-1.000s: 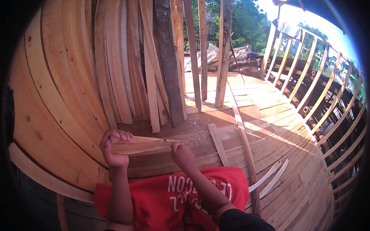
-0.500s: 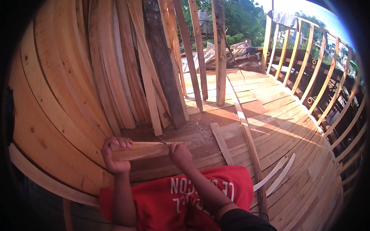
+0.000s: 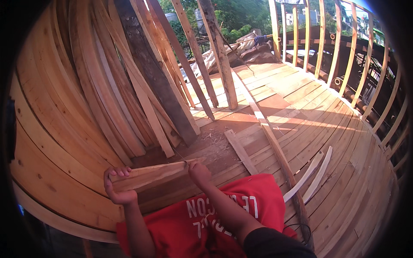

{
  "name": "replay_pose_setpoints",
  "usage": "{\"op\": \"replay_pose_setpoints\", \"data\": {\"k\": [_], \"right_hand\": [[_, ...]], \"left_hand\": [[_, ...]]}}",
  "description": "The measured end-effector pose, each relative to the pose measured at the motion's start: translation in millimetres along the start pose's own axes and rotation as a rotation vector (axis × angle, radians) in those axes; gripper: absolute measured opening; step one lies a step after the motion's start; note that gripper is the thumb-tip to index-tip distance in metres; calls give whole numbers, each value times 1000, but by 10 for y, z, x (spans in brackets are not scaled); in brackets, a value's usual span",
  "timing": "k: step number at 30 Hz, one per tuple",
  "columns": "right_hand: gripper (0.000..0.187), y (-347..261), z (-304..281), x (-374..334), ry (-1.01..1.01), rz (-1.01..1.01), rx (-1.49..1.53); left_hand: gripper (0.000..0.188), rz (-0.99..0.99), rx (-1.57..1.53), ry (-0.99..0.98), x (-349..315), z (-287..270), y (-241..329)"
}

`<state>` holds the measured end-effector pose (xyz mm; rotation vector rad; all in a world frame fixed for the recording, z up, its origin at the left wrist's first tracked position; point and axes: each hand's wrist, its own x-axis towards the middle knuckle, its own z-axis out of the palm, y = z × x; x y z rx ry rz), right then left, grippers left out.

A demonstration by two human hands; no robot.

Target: The person sits on the wooden floor of a structure and uses a small knife to carve a rectangular piece of wood held in their left hand. They repeatedly shave thin layers from the wood's surface, creating wood shavings that fall onto the floor.

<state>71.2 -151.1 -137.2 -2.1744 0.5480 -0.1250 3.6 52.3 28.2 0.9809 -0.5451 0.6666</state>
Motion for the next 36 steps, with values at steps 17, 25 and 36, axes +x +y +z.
{"op": "replay_pose_setpoints", "data": {"k": [17, 25, 36], "right_hand": [[56, 324, -14, 92, -84, -67, -79], [53, 141, 83, 19, -43, -91, -79], [56, -87, 316, -15, 53, -230, -110]], "left_hand": [[31, 21, -11, -444, -26, 4, 173], [29, -44, -14, -135, 49, -158, 26], [30, -38, 20, 10, 135, -283, 73]]}}
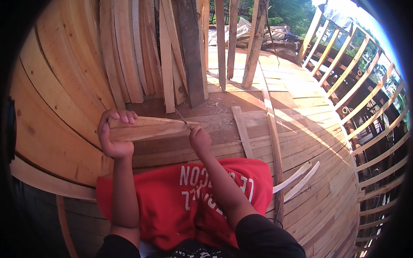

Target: The person sits on the wooden floor of a structure and uses a small knife to carve a rectangular piece of wood held in their left hand. They repeatedly shave thin layers from the wood's surface, creating wood shavings that fall onto the floor.

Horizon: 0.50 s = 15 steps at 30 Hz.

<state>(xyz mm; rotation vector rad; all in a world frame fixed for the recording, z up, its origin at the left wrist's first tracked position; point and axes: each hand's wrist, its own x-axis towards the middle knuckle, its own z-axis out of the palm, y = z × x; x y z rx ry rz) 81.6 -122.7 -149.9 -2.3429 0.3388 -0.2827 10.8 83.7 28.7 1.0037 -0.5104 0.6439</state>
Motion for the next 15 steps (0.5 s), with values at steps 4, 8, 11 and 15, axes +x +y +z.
{"op": "replay_pose_setpoints", "data": {"k": [4, 8, 11, 15], "right_hand": [[55, -281, -85, -163, -88, -7, -23], [55, -431, -173, -248, -112, -47, 35], [55, -227, -54, -135, -71, -51, 35], [55, -440, -112, -205, -102, -14, -17]], "left_hand": [[30, 4, -3, 72, 20, -165, -23], [31, -4, -23, 13, 27, -162, -49], [31, 13, 14, 67, 47, -103, -62], [33, 36, -9, 233, 84, -176, -81]]}}
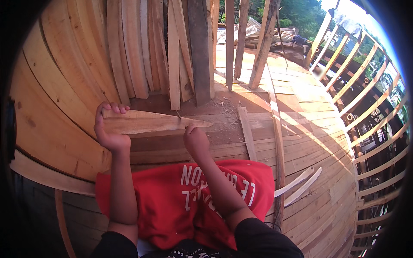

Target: The person sits on the wooden floor of a structure and uses a small knife to carve a rectangular piece of wood held in their left hand. They repeatedly shave thin layers from the wood's surface, creating wood shavings that fall onto the floor.

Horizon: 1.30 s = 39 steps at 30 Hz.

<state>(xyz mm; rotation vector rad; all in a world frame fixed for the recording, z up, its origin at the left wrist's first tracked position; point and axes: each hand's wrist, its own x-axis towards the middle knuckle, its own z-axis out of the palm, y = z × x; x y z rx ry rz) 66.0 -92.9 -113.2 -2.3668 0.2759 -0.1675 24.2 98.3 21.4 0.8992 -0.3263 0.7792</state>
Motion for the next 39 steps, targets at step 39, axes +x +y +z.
{"op": "replay_pose_setpoints", "data": {"k": [39], "right_hand": [[54, 169, -105, 47, -56, 3, 64]], "left_hand": [[31, 20, 92, -210, -296, 303, 101]]}}
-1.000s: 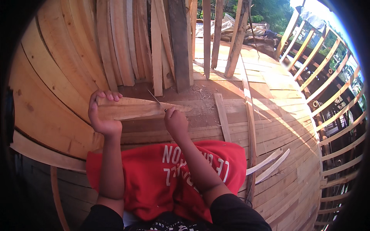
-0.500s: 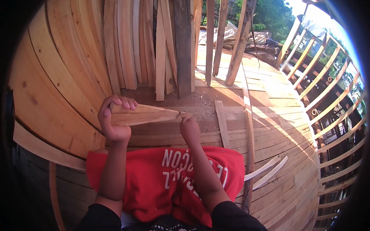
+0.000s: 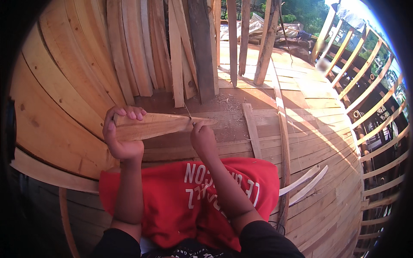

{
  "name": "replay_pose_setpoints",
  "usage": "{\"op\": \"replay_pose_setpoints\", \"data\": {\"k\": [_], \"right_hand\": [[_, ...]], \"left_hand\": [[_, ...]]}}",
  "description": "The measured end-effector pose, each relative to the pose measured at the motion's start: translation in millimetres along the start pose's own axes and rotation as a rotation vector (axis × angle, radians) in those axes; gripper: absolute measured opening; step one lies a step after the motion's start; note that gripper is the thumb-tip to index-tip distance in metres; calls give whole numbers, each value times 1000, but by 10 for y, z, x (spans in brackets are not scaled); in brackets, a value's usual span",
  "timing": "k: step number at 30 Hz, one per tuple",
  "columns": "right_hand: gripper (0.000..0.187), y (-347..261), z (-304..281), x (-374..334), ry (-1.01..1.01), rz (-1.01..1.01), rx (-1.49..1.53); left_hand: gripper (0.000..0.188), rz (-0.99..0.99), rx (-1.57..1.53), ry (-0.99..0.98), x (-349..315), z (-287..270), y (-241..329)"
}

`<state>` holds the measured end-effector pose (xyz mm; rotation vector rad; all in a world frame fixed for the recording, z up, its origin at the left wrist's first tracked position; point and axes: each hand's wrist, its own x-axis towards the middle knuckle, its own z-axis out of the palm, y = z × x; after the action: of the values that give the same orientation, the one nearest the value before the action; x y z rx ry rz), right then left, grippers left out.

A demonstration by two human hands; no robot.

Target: The person sits on the wooden floor of a structure and uses a small knife to carve a rectangular piece of wood held in their left hand. They repeatedly shave thin layers from the wood's surface, creating wood shavings that fall onto the floor.

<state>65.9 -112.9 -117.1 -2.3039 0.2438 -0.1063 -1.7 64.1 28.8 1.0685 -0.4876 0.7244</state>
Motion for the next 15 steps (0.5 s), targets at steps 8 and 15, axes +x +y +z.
{"op": "replay_pose_setpoints", "data": {"k": [8, 15], "right_hand": [[57, 376, 189, 234, 70, 78, 22], [55, 380, 224, 229, 130, 122, 5]], "left_hand": [[29, -12, -89, 41, 71, -197, -81], [28, -17, -54, 48, 45, 4, -53]]}}
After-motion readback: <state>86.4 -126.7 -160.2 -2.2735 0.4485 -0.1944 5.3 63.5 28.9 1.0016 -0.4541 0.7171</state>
